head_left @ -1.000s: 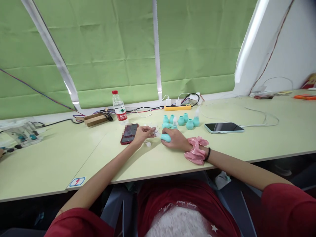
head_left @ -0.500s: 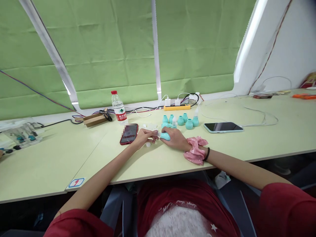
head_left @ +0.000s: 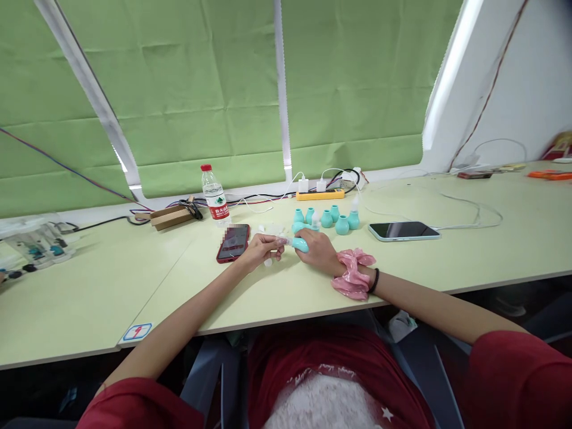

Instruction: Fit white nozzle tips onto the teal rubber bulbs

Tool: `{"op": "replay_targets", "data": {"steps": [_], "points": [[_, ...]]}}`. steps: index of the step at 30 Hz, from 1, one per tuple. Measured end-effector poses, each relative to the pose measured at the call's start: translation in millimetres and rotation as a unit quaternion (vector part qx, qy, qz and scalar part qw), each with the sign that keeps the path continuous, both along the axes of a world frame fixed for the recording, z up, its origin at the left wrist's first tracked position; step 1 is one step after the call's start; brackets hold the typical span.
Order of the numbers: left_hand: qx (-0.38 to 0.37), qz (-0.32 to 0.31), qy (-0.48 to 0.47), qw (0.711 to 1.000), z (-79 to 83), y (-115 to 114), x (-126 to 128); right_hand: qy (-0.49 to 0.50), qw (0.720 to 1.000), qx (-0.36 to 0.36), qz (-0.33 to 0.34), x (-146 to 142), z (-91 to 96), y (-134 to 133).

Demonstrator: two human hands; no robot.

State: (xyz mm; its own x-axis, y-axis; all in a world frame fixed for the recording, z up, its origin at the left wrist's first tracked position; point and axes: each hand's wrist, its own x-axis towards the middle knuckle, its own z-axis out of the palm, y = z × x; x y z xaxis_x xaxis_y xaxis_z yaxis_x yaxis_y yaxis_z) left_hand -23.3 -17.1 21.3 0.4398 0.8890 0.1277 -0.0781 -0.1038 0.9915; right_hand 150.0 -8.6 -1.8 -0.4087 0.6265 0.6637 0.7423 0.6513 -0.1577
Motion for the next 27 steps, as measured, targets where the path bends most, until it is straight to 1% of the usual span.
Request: {"op": "replay_targets", "data": {"steps": [4,8,14,18,21,23,27], "points": [[0.002,0.005,-0.019,1.000,-1.1,-0.9,1.5,-0.005,1.000,-0.012,-0.016,-0.3,1.7,-0.5],[-0.006,-0.005,-0.021,1.000,-3.9,0.9,0.4,-0.021,0.999,-0.021,-0.014,0.0,1.0,0.2],[0.003,-0.006,-0.019,1.000,-2.5,-0.3,1.2,-0.006,1.000,0.012,0.010,0.8,-3.0,2.0],[0.015,-0.006,-0.007,1.000,-3.8,1.0,1.1,0.006,1.000,0.014,0.013,0.0,-3.7,1.2],[0.014,-0.018,0.006,1.000,-6.7,2.7,-0.2,0.013,1.000,-0.004,0.012,-1.0,-2.7,-0.3],[0.017,-0.024,0.013,0.999,-7.8,2.7,-0.8,0.028,0.999,-0.023,0.023,-1.4,-1.5,-1.2],[0.036,-0.025,0.022,0.999,-7.4,0.7,0.2,0.092,0.989,-0.086,0.074,-1.7,0.7,-0.9]]}}
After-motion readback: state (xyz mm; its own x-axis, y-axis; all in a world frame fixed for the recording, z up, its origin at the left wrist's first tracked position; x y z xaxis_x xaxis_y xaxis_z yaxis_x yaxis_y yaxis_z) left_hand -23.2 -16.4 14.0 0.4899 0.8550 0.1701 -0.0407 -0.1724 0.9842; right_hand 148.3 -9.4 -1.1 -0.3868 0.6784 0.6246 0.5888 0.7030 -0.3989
